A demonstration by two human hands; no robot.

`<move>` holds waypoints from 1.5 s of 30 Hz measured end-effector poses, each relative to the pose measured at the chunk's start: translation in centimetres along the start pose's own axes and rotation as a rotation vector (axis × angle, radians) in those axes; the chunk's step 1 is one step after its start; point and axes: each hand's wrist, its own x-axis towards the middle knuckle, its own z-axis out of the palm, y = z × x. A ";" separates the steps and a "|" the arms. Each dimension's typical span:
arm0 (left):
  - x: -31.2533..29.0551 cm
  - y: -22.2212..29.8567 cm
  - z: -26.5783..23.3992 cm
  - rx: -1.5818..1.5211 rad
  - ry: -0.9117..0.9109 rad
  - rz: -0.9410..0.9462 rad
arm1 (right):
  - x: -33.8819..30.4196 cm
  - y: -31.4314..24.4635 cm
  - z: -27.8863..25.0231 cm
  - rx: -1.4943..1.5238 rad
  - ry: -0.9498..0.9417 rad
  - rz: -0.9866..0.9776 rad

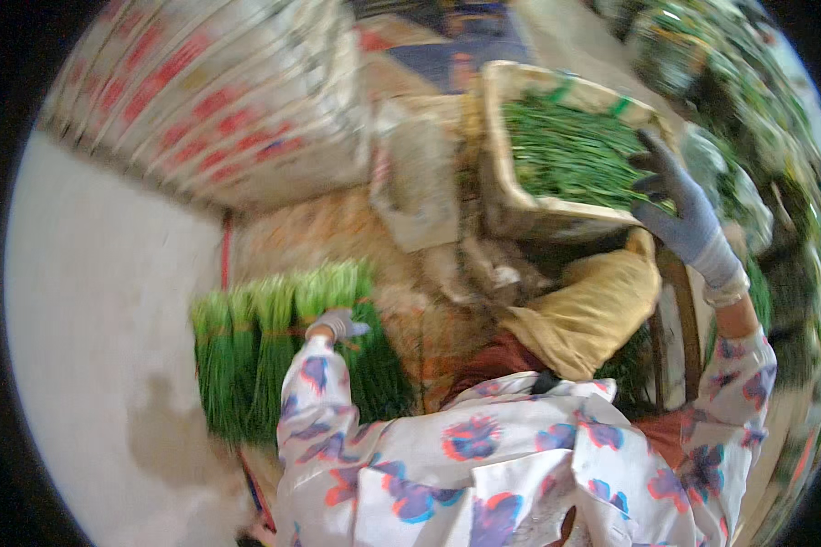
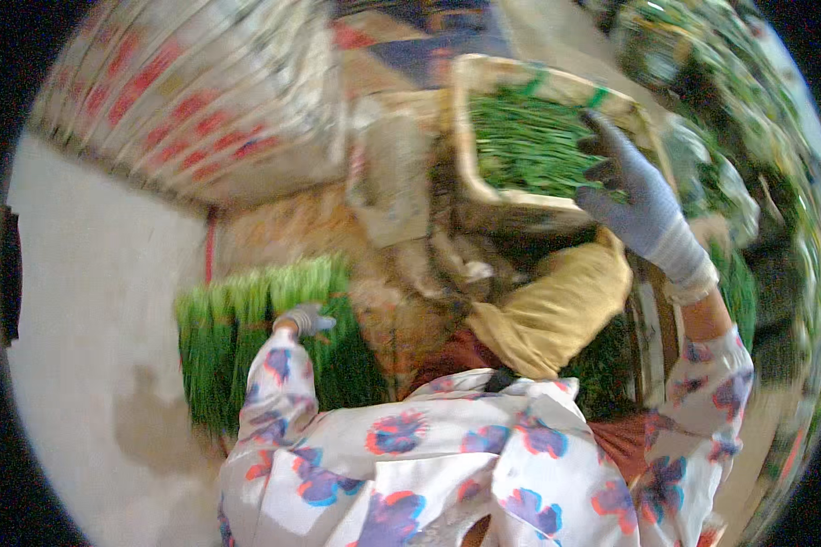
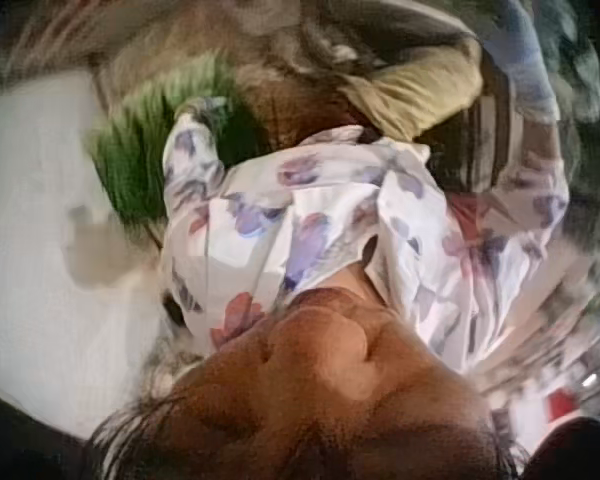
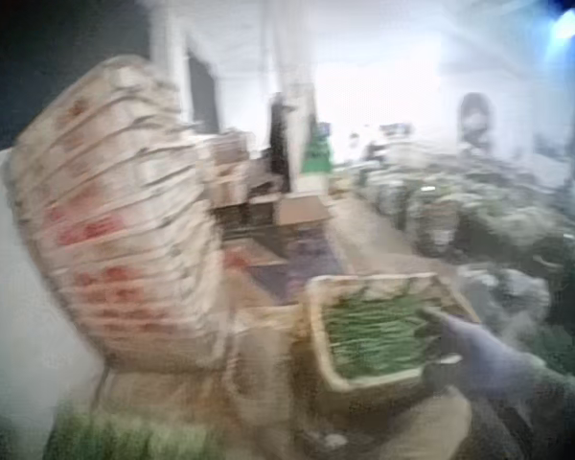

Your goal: The person sorts through green leeks, gathers them into a bundle, and ties them together using a red string by hand.

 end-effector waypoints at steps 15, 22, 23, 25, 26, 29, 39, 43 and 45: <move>-6.7 53.9 -20.1 -0.383 0.682 1.562 | -22.9 13.1 -6.0 -0.157 0.376 0.686; -12.7 76.6 -8.0 -0.410 -0.546 1.304 | -39.8 9.8 -8.8 -0.277 0.893 0.612; -13.5 78.6 -6.2 -0.416 -0.671 1.031 | -42.6 10.4 -9.9 -0.211 1.051 0.681; -14.6 81.4 -2.9 -0.584 -0.665 0.710 | -48.8 11.8 -13.5 -0.290 1.247 0.818; -14.7 83.0 -1.2 -0.665 -0.658 0.551 | -52.5 13.1 -15.5 -0.445 1.273 0.898; -12.5 86.1 2.6 -0.777 -0.593 0.541 | -62.7 18.2 -20.1 -0.498 1.094 1.371; -17.1 94.9 4.6 -0.768 -0.450 0.535 | -62.9 30.4 -24.5 -0.374 0.327 1.773; -18.5 99.2 6.8 -0.609 -0.382 0.561 | -62.2 30.9 -24.1 -0.215 0.505 1.399; -17.0 99.4 6.5 -0.712 -0.428 0.577 | -56.7 29.6 -23.6 -0.106 0.545 1.258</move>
